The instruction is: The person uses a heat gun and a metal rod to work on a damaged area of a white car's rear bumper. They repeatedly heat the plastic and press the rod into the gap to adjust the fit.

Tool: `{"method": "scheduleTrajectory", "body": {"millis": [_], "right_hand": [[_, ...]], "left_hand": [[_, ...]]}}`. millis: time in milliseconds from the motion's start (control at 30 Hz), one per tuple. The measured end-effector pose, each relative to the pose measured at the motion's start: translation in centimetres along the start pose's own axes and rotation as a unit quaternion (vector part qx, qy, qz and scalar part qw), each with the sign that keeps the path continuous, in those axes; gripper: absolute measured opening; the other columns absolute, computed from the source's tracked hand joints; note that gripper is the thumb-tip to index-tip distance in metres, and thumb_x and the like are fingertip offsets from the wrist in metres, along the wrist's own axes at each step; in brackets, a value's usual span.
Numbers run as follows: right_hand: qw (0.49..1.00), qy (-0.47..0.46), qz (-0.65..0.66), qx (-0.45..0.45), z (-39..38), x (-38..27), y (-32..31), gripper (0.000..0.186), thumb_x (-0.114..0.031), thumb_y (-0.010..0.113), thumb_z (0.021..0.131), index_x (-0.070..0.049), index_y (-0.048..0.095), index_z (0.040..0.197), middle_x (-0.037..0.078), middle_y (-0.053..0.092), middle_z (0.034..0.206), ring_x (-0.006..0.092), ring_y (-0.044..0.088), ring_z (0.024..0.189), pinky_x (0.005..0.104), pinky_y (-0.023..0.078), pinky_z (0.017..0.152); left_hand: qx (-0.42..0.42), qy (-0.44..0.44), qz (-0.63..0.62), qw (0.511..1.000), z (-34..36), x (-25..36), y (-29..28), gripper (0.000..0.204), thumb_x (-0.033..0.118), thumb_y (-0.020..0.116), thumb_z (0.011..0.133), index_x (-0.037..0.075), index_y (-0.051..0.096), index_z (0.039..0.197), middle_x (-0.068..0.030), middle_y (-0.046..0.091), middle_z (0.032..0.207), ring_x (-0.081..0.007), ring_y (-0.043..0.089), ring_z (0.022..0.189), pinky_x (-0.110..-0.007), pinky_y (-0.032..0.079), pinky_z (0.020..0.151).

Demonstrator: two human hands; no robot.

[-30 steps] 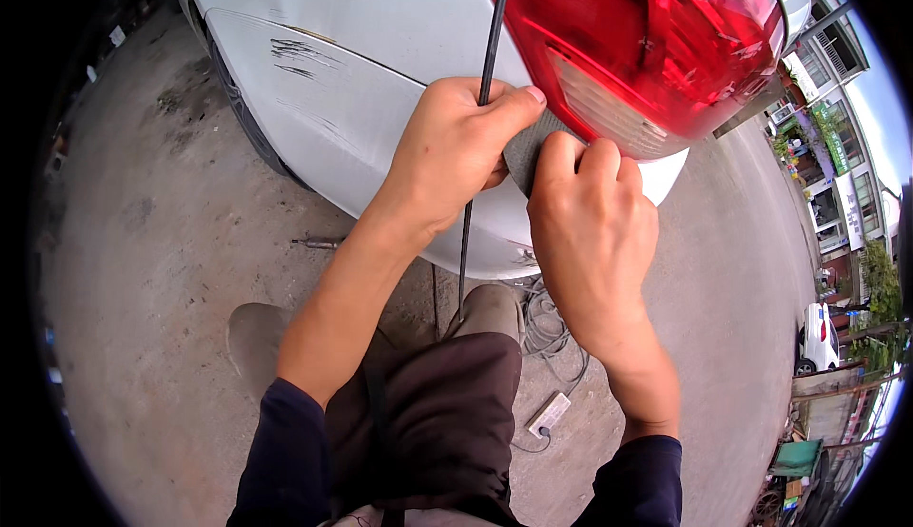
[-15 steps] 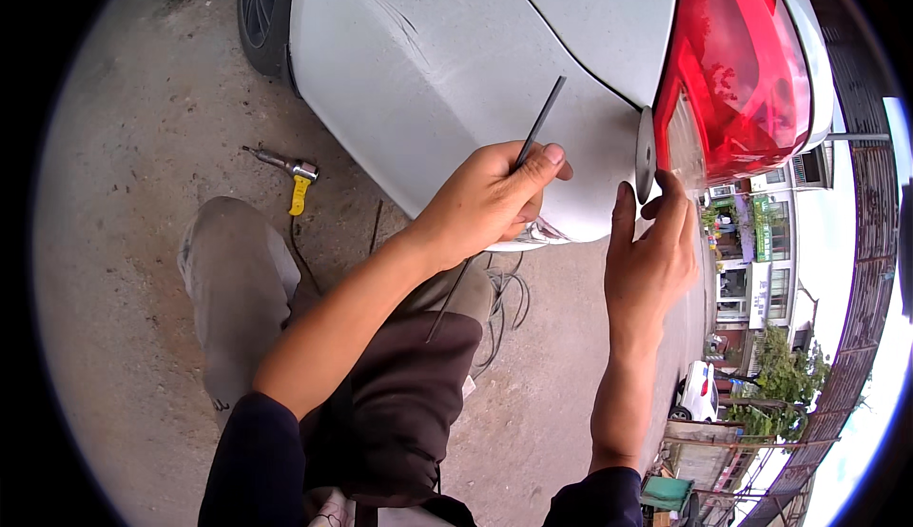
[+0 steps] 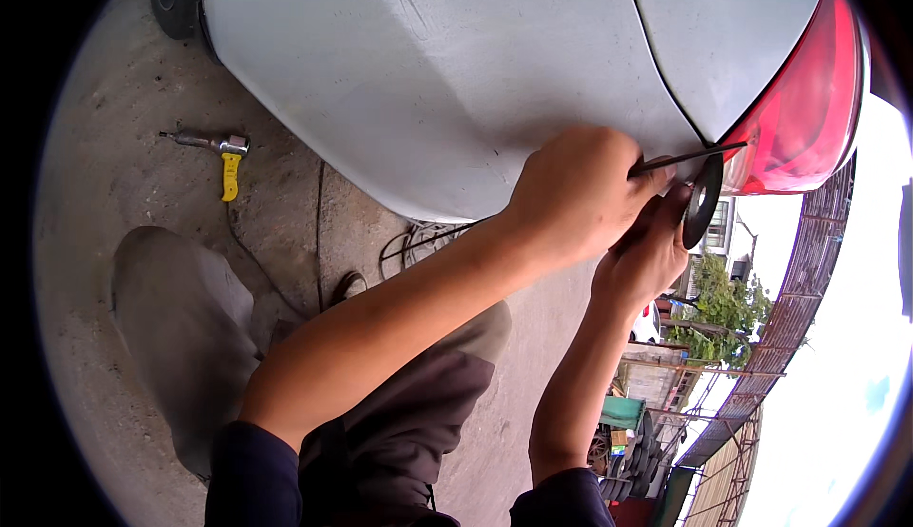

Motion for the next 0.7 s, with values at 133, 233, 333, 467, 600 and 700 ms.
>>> {"method": "scheduleTrajectory", "body": {"millis": [133,233,333,467,600,700], "right_hand": [[0.991,-0.124,0.014,0.046,1.1,0.2,1.1,0.025,-0.022,0.047,0.095,-0.001,0.058,0.086,0.0,0.051,0.056,0.0055,0.035,0.038,0.0229,0.025,0.034],[0.988,-0.003,0.143,0.059,0.5,0.0,1.0,0.024,-0.019,0.048,0.094,0.003,0.059,0.098,0.001,0.053,0.06,0.0055,0.037,0.04,0.0217,0.026,0.034],[0.988,-0.005,0.157,-0.002,0.4,0.3,0.2,0.024,-0.019,0.051,0.092,0.003,0.06,0.088,0.003,0.052,0.058,0.0058,0.037,0.038,0.0215,0.024,0.034],[0.992,0.028,0.123,-0.026,0.7,0.5,0.3,0.024,-0.012,0.054,0.087,0.002,0.059,0.068,0.006,0.052,0.054,0.008,0.039,0.036,0.0218,0.025,0.033],[0.983,0.093,0.153,-0.051,1.1,1.3,0.9,0.022,-0.007,0.052,0.082,0.003,0.059,0.064,0.008,0.053,0.051,0.0105,0.045,0.039,0.0232,0.032,0.036],[0.988,0.088,0.117,-0.048,1.2,3.0,0.1,0.029,-0.012,0.055,0.084,0.002,0.058,0.059,0.006,0.052,0.047,0.0093,0.045,0.04,0.0228,0.035,0.039]], "left_hand": [[0.053,-0.009,0.105,0.993,1.4,0.9,1.4,0.047,0.033,0.061,0.083,-0.003,0.058,0.054,-0.0197,0.045,0.043,-0.0297,0.048,0.037,-0.037,0.037,0.04],[0.097,0.051,0.132,0.985,1.7,1.3,1.9,0.05,0.036,0.062,0.081,-0.004,0.057,0.051,-0.0191,0.044,0.042,-0.0327,0.045,0.036,-0.036,0.038,0.039],[0.075,0.01,0.111,0.991,1.7,0.9,2.3,0.051,0.039,0.062,0.08,-0.002,0.06,0.051,-0.0152,0.048,0.04,-0.0255,0.048,0.034,-0.033,0.041,0.04],[0.066,-0.037,0.103,0.992,1.7,1.4,1.4,0.054,0.041,0.059,0.082,-0.004,0.059,0.052,-0.0108,0.052,0.042,-0.017,0.051,0.038,-0.03,0.04,0.042],[0.112,-0.013,0.17,0.979,2.4,3.1,-0.2,0.027,0.014,0.059,0.076,-0.009,0.06,0.061,-0.0187,0.058,0.052,-0.0191,0.057,0.047,-0.036,0.043,0.047],[0.083,0.054,0.274,0.957,3.6,2.5,0.1,0.019,0.011,0.053,0.077,-0.006,0.062,0.076,-0.0236,0.061,0.069,-0.0303,0.062,0.063,-0.04,0.044,0.057]]}}
Point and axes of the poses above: each hand's wrist, its own z-axis towards the middle knuckle, its own y-axis out of the palm, x = y × z, the point moved 3 cm from there along z, towards the middle knuckle
